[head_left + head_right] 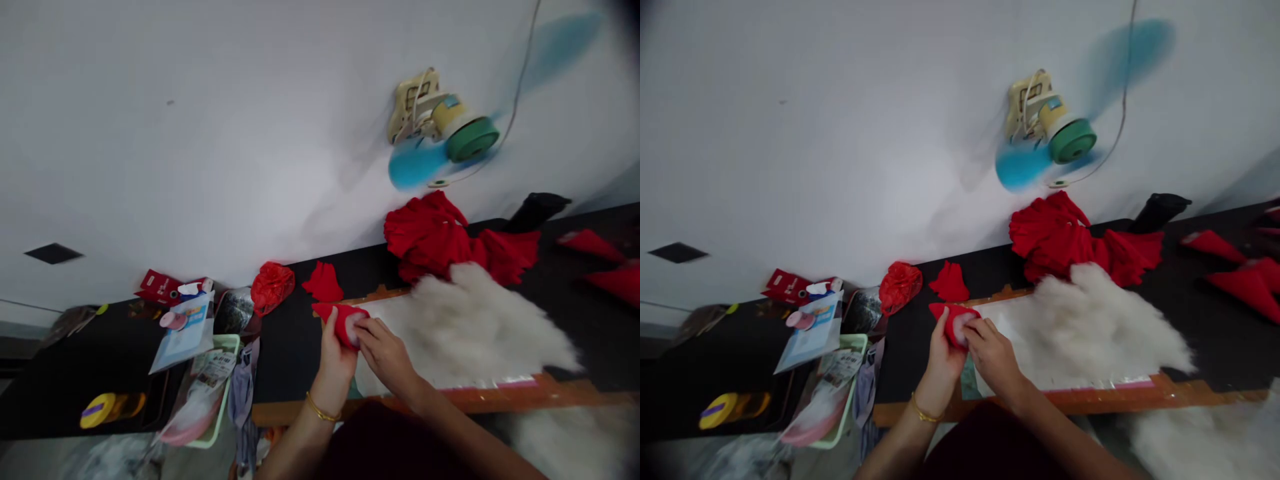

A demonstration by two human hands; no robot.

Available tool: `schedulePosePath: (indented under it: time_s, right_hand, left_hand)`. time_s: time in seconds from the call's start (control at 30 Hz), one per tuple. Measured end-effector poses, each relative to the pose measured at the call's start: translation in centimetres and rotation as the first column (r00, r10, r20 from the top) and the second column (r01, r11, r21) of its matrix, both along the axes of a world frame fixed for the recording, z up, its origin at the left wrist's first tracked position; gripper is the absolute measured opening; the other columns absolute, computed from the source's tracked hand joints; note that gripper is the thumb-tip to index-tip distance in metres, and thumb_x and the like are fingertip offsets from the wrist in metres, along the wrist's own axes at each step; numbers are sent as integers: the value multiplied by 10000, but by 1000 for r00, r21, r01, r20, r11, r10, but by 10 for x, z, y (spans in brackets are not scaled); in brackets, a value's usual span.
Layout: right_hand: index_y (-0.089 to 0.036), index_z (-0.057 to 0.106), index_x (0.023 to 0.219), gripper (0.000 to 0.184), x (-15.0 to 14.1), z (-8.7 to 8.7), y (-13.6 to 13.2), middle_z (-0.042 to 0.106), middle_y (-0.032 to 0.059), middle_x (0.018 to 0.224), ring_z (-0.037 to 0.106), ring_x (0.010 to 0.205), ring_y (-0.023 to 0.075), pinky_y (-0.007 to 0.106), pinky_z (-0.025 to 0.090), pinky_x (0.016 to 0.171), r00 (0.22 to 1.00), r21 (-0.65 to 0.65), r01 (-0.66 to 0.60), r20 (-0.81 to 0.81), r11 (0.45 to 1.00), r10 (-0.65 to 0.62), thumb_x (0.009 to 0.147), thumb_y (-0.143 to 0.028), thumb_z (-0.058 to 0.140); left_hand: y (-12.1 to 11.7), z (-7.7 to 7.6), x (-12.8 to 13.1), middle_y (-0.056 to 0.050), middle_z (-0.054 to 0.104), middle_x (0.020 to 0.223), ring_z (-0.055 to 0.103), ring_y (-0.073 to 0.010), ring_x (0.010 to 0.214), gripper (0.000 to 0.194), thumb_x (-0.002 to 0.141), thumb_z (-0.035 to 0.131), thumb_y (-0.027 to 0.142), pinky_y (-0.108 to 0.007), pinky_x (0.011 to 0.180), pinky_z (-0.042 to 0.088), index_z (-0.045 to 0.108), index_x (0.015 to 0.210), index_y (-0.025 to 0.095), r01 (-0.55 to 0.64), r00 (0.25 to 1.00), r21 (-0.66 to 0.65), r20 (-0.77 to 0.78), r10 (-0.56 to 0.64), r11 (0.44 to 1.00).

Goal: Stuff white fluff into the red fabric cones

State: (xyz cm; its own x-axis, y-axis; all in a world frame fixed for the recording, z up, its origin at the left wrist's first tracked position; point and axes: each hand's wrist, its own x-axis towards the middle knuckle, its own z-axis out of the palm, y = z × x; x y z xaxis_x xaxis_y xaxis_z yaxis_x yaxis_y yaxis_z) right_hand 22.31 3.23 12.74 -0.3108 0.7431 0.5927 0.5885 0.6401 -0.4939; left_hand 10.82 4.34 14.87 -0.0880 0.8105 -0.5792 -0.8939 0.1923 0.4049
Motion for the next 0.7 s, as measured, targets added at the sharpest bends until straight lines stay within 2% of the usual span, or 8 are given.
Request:
schedulePosePath:
  time_s: [0.1,0.2,0.27,0.37,0.43,0.57,0.7]
  right_hand:
    - [-169,696,1075,274,2,1,-1,687,108,1098,618,926,228,348,576,778,997,40,55,43,998,-57,947,-96,465]
    - [-146,685,1109,274,3,-5,-3,694,117,1127,620,957,227,358,566,838,996,143,-42,90,989,30,954,-84,468]
    - [-137,702,1029,261,2,-11,-3,714,114,1056,627,978,238,360,565,867,985,163,-101,152,981,77,949,-68,463]
    - [-144,707,860,250,-1,-19,1,718,110,910,637,927,259,386,573,857,965,115,-109,252,987,78,938,-76,480]
    - [-153,703,825,246,-1,-22,3,715,109,868,637,894,269,415,576,839,950,70,-118,297,990,92,937,-94,493]
    - [-149,711,999,236,2,-25,-2,729,131,1012,633,1022,290,465,559,913,954,-25,-139,265,990,141,941,-118,484]
    - [-169,688,1100,262,9,-31,-9,718,125,1096,622,1110,274,447,552,949,967,-138,-167,169,976,190,946,-143,477]
  left_hand:
    - [-1,0,-2,-63,734,773,678,-162,659,176,783,739,293,-267,677,547,692,809,126,-7,1000,-32,-6,7,999]
    - [-3,1,-2,-71,730,768,672,-156,648,201,785,737,308,-256,653,538,691,811,114,16,1000,-69,-7,-16,997]
    - [-5,2,1,-74,732,788,677,-155,669,208,776,748,297,-253,675,540,696,845,108,28,999,-78,-30,-30,997]
    - [-10,4,7,-69,747,858,701,-165,765,248,732,788,238,-273,793,548,701,933,122,11,996,-56,-93,-16,998]
    - [-13,6,12,-67,756,913,711,-172,834,295,709,801,201,-291,876,536,703,981,140,-14,989,-4,-148,13,1000]
    - [-18,6,16,-85,761,1003,710,-202,952,307,716,796,213,-322,972,503,709,1008,170,-10,967,74,-252,28,997]
    - [-23,2,16,-112,752,1056,700,-241,1003,404,677,831,248,-358,979,499,697,1050,167,48,953,100,-303,-16,994]
